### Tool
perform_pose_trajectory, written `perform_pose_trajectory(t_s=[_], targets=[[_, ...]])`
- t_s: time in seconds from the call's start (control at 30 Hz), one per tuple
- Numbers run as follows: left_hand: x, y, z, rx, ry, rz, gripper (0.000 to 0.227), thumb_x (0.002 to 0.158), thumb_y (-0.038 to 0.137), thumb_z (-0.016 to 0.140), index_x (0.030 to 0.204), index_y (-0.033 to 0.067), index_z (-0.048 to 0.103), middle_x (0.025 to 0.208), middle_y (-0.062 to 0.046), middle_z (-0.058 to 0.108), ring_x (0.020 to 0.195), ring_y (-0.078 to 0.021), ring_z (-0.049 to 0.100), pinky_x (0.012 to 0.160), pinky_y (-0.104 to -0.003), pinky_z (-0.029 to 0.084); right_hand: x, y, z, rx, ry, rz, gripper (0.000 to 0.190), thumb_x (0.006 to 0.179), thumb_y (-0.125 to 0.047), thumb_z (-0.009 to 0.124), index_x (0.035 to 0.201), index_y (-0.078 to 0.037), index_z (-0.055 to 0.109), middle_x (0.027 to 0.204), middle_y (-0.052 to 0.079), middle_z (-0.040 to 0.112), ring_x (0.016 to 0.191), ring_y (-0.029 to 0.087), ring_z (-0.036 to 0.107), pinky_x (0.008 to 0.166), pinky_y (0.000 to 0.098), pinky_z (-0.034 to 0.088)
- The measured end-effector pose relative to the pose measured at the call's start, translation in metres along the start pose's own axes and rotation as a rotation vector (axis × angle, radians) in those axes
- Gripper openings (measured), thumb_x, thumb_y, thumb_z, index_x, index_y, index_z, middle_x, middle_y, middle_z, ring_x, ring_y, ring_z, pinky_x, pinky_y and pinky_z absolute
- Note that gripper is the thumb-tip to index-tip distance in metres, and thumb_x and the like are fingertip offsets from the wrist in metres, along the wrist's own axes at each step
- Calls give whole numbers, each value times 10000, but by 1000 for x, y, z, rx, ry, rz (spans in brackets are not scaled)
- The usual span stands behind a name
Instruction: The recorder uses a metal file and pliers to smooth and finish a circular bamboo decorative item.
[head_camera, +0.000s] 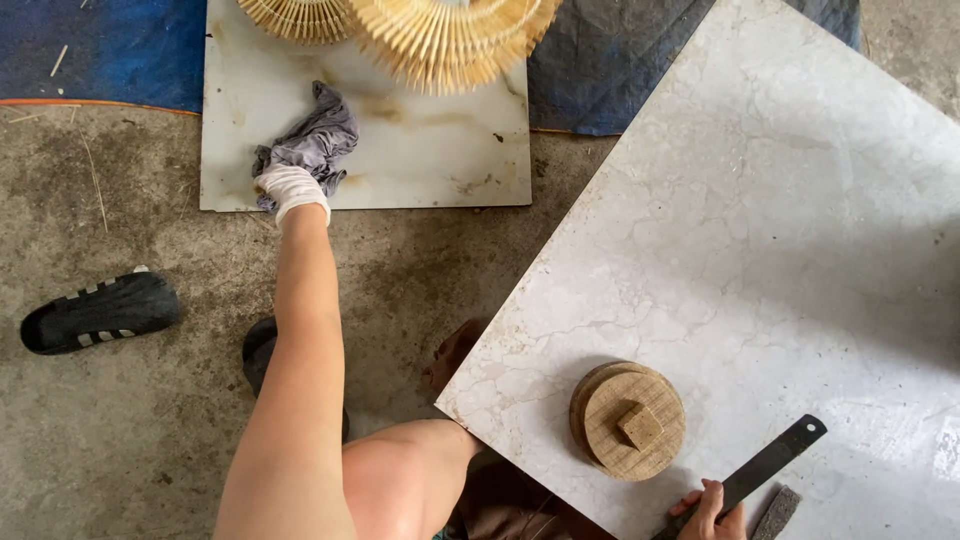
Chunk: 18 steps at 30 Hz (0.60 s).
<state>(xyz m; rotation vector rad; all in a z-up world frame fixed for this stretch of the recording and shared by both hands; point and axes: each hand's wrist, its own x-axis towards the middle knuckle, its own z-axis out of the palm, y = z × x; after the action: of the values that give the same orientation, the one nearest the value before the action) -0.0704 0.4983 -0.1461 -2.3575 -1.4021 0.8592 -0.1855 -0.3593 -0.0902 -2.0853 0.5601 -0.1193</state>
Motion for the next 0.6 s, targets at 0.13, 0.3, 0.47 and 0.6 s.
perform_pose_trajectory(t_s=[0.13, 0.3, 0.47, 0.6], targets=[[-15, -14, -13, -221, 160, -100, 524, 932, 412, 666, 1288, 36, 587, 1223, -192, 600, 959, -270, 638, 763, -487, 522, -9, -25, 1, -20, 5, 6, 263, 1115, -158, 521, 1056, 94, 564, 636, 149, 548, 465, 239, 521, 456, 363, 433], [-85, 6, -83, -906, 238, -40, 350, 1063, 429, 560, 1236, 133, 633, 1157, -107, 652, 880, -186, 602, 738, -366, 548, -16, -39, 4, 68, -8, -3, 239, 1089, -132, 549, 1008, 90, 584, 640, 143, 552, 472, 226, 529, 453, 344, 421], [-109, 68, -93, -1682, 4, -28, 854, 985, 442, 648, 1557, -12, 205, 1632, -224, 234, 1504, -357, 280, 1224, -408, 236, -9, -29, 4, 29, 14, 19, 240, 1081, -132, 556, 1001, 93, 582, 635, 147, 546, 460, 231, 517, 441, 353, 424], [-86, 96, -64, -1674, 41, -159, 969, 953, 450, 676, 1598, 2, 108, 1641, -267, 171, 1504, -386, 257, 1228, -402, 257, -4, -10, 4, 53, 8, 9, 244, 1086, -145, 550, 1014, 86, 580, 633, 143, 543, 455, 231, 510, 441, 353, 420]])
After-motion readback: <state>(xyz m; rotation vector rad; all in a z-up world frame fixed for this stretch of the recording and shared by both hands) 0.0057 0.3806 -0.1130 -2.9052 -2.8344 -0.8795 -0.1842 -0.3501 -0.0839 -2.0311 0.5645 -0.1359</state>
